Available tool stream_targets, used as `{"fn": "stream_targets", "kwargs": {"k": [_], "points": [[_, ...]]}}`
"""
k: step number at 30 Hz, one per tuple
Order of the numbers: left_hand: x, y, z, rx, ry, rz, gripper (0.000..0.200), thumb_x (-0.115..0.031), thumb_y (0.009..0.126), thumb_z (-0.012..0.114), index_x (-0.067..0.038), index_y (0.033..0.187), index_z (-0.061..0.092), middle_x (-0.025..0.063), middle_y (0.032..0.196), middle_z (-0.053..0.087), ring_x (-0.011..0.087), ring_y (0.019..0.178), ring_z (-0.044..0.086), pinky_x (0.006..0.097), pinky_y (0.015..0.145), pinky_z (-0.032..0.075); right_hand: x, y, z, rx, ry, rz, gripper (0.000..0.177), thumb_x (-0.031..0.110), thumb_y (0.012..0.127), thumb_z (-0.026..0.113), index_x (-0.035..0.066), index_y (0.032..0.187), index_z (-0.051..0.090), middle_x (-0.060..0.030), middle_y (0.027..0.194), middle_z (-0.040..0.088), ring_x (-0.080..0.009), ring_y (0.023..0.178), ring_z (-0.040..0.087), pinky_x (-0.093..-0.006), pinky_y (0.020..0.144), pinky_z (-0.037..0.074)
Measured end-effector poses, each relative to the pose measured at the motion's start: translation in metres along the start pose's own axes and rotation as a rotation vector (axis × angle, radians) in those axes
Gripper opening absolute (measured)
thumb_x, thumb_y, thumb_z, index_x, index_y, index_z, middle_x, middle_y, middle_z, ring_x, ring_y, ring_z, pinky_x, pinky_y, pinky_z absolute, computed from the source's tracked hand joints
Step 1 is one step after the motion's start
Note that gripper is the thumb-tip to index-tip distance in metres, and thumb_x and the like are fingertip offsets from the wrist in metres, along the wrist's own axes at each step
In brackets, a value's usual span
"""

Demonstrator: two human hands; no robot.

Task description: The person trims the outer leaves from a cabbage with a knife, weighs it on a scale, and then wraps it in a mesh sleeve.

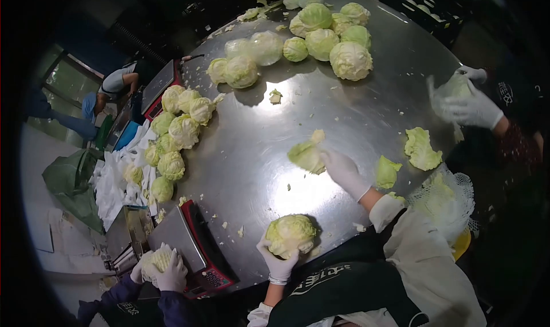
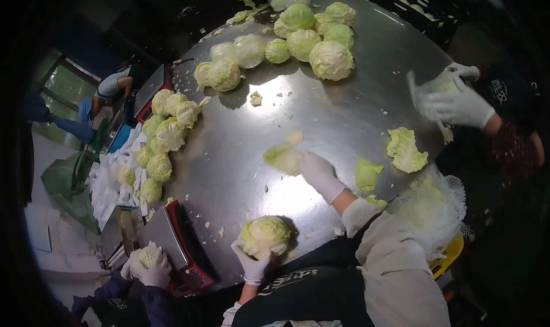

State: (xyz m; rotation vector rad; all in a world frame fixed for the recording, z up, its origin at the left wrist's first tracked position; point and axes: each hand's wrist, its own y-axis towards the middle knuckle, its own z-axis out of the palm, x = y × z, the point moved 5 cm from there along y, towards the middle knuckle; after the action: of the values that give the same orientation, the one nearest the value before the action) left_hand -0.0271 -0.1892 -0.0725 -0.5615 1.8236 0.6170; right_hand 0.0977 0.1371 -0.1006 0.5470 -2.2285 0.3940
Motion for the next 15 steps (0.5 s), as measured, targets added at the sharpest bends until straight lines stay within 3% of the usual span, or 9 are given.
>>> {"fn": "stream_targets", "kwargs": {"k": [2, 4, 6, 8, 10, 12, 15], "points": [[0.016, -0.006, -0.013, -0.147, -0.305, -0.317, 0.069, -0.014, 0.072, 0.086, -0.011, 0.12, 0.036, 0.0106, 0.123, 0.044, 0.0211, 0.116, 0.046, 0.0383, 0.102, 0.042, 0.015, -0.014, -0.016, -0.039, -0.043, 0.03, 0.05, 0.04, 0.103, 0.046, 0.005, 0.138, 0.055, -0.0236, 0.116, 0.069, -0.0424, 0.106, 0.066, -0.0497, 0.089, 0.053], [0.011, -0.002, -0.005, -0.253, -0.371, -0.341, 0.068, -0.012, 0.075, 0.086, -0.012, 0.12, 0.036, 0.0063, 0.117, 0.042, 0.017, 0.11, 0.045, 0.0354, 0.098, 0.043, 0.044, -0.041, -0.034, -0.078, -0.097, 0.071, 0.054, 0.039, 0.102, 0.051, 0.0, 0.139, 0.053, -0.0237, 0.121, 0.068, -0.0429, 0.109, 0.066, -0.0484, 0.091, 0.054], [-0.004, 0.002, 0.004, -0.344, -0.354, -0.371, 0.068, -0.014, 0.075, 0.088, -0.012, 0.12, 0.036, 0.0071, 0.118, 0.042, 0.0182, 0.111, 0.046, 0.0357, 0.099, 0.043, 0.076, -0.078, -0.024, 0.265, 0.034, 0.044, 0.067, 0.044, 0.095, 0.064, -0.004, 0.14, 0.051, -0.0251, 0.12, 0.067, -0.0402, 0.106, 0.068, -0.0444, 0.091, 0.054], [-0.001, 0.0, 0.008, -0.328, -0.278, -0.334, 0.071, -0.015, 0.074, 0.09, -0.011, 0.12, 0.036, 0.0079, 0.117, 0.043, 0.0191, 0.111, 0.046, 0.0364, 0.099, 0.042, 0.087, -0.106, 0.0, 0.403, 0.269, -0.058, 0.072, 0.045, 0.087, 0.075, -0.004, 0.137, 0.056, -0.0247, 0.116, 0.069, -0.0349, 0.102, 0.07, -0.0405, 0.09, 0.055], [-0.009, 0.0, 0.015, -0.207, -0.057, -0.187, 0.072, -0.017, 0.073, 0.091, -0.01, 0.12, 0.036, 0.0103, 0.121, 0.043, 0.0206, 0.114, 0.046, 0.0382, 0.102, 0.041, 0.09, -0.114, 0.012, 0.431, 0.275, -0.063, 0.071, 0.043, 0.084, 0.077, -0.004, 0.134, 0.058, -0.025, 0.113, 0.07, -0.0337, 0.101, 0.071, -0.0393, 0.089, 0.055], [0.002, -0.002, 0.02, -0.214, -0.138, -0.192, 0.074, -0.017, 0.07, 0.091, -0.01, 0.119, 0.036, 0.0132, 0.126, 0.042, 0.0238, 0.119, 0.045, 0.0408, 0.106, 0.04, 0.087, -0.116, 0.014, 0.452, 0.282, -0.059, 0.071, 0.042, 0.08, 0.079, -0.004, 0.131, 0.061, -0.0252, 0.111, 0.07, -0.0325, 0.1, 0.071, -0.0381, 0.089, 0.056], [0.002, -0.002, 0.026, -0.157, -0.005, -0.033, 0.075, -0.016, 0.068, 0.091, -0.011, 0.119, 0.035, 0.015, 0.132, 0.04, 0.0269, 0.123, 0.044, 0.0427, 0.109, 0.037, 0.082, -0.114, 0.012, 0.534, 0.184, -0.107, 0.066, 0.031, 0.08, 0.077, -0.007, 0.132, 0.06, -0.0234, 0.112, 0.072, -0.0298, 0.095, 0.072, -0.0366, 0.085, 0.057]]}}
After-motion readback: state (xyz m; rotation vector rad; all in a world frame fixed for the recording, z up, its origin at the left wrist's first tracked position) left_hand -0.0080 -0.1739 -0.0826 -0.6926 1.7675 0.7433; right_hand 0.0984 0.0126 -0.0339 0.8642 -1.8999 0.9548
